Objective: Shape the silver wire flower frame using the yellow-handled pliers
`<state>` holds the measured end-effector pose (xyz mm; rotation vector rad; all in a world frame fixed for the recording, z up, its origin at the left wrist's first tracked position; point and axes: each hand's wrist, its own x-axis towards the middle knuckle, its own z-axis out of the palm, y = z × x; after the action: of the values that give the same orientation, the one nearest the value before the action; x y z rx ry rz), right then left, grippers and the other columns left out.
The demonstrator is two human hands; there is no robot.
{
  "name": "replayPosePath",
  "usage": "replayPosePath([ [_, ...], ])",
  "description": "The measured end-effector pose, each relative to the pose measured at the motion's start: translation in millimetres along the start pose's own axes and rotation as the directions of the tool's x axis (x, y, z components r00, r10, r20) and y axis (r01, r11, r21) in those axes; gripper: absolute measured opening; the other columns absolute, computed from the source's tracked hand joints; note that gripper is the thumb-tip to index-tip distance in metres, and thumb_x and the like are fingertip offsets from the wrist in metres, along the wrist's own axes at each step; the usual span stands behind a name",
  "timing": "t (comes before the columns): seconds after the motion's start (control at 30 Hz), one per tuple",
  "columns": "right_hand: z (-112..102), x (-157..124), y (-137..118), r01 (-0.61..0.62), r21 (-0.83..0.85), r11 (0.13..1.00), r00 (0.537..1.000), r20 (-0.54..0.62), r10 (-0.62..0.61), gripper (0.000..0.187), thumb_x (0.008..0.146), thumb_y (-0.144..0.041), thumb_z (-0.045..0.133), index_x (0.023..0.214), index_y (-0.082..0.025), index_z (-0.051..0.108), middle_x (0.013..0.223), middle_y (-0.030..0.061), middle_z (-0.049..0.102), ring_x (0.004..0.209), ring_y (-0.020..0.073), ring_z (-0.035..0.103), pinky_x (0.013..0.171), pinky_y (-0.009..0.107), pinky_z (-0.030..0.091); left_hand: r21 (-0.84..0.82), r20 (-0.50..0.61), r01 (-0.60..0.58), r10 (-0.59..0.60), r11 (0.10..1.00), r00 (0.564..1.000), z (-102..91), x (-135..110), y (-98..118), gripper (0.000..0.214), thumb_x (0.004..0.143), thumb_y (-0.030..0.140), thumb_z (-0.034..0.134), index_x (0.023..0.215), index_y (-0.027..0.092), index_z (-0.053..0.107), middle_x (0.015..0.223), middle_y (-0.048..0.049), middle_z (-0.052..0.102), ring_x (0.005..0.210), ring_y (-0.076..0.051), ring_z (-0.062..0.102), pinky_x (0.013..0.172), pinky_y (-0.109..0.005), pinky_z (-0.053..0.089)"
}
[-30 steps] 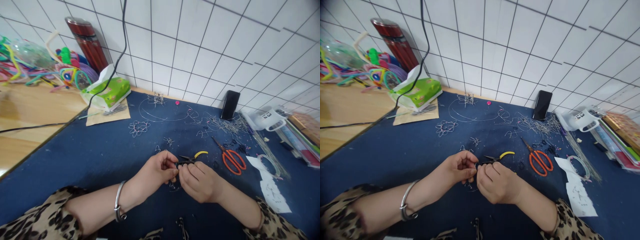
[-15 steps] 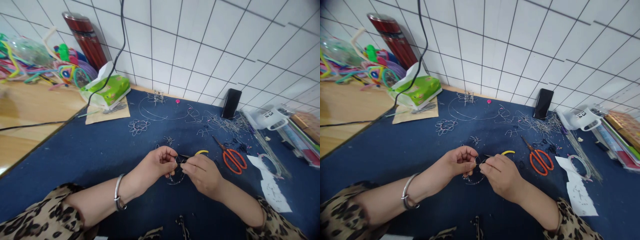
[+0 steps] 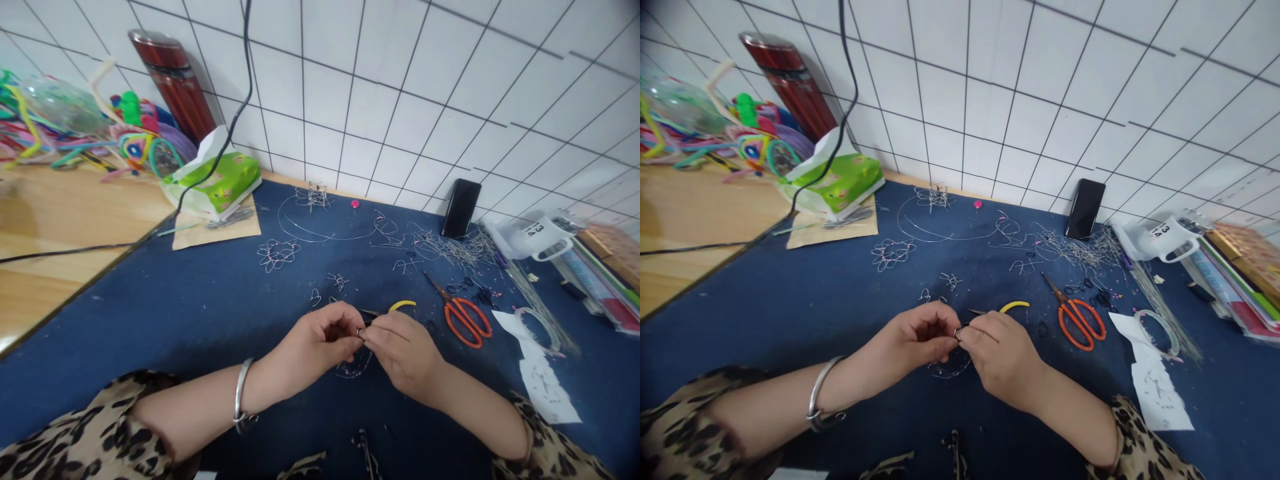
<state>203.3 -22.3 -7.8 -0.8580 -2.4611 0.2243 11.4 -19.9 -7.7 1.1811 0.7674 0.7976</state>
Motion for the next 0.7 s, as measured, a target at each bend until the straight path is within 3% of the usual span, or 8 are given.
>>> replayPosePath([
  [0.13, -3, 3, -3, -0.09, 0.2, 0.976, 0.996, 0.004, 0.091, 0.014, 0.084, -0.014, 0.048, 0.094, -0.017, 0.057, 0.084, 0.0051, 0.058, 0.075, 0.0125, 0.052, 0.068, 0.026, 0.045, 0.022, 0.013, -0.02, 0.02, 1.0, 1.0, -0.8, 1, -3, 0.003, 0.08, 0.012, 0.056, 0.08, 0.014, 0.054, 0.068, 0.0037, 0.05, 0.059, -0.007, 0.048, 0.056, -0.021, 0.04],
  [0.27, -5, 4, -4, -0.151, 0.295, 0.944, 0.988, 0.057, 0.14, 0.014, 0.086, -0.015, 0.047, 0.095, -0.017, 0.058, 0.084, 0.0049, 0.057, 0.076, 0.0116, 0.053, 0.068, 0.025, 0.045, -0.011, 0.011, -0.022, 0.022, 1.0, 1.0, 0.0, 1, -5, 0.003, 0.08, 0.014, 0.057, 0.081, 0.014, 0.054, 0.07, 0.0032, 0.05, 0.06, -0.008, 0.047, 0.057, -0.021, 0.041],
  [0.57, -10, 8, -8, -0.236, 0.295, 0.926, 0.969, 0.147, 0.2, 0.016, 0.087, -0.018, 0.045, 0.09, -0.016, 0.06, 0.08, 0.0047, 0.056, 0.074, 0.0114, 0.052, 0.068, 0.025, 0.043, 0.021, 0.021, 0.011, -0.012, 1.0, 1.0, -1.0, 1, -6, 0.003, 0.08, 0.014, 0.057, 0.079, 0.015, 0.054, 0.067, 0.0041, 0.049, 0.059, -0.008, 0.047, 0.057, -0.021, 0.041],
  [0.7, -9, 6, -11, -0.253, 0.282, 0.925, 0.967, 0.1, 0.234, 0.013, 0.085, -0.017, 0.048, 0.088, -0.017, 0.06, 0.079, 0.0033, 0.055, 0.073, 0.0108, 0.051, 0.067, 0.025, 0.043, 0.038, 0.028, 0.029, -0.03, 0.999, 0.999, -2.1, 1, -6, 0.004, 0.08, 0.013, 0.055, 0.078, 0.015, 0.052, 0.066, 0.0046, 0.048, 0.058, -0.008, 0.047, 0.056, -0.021, 0.041],
])
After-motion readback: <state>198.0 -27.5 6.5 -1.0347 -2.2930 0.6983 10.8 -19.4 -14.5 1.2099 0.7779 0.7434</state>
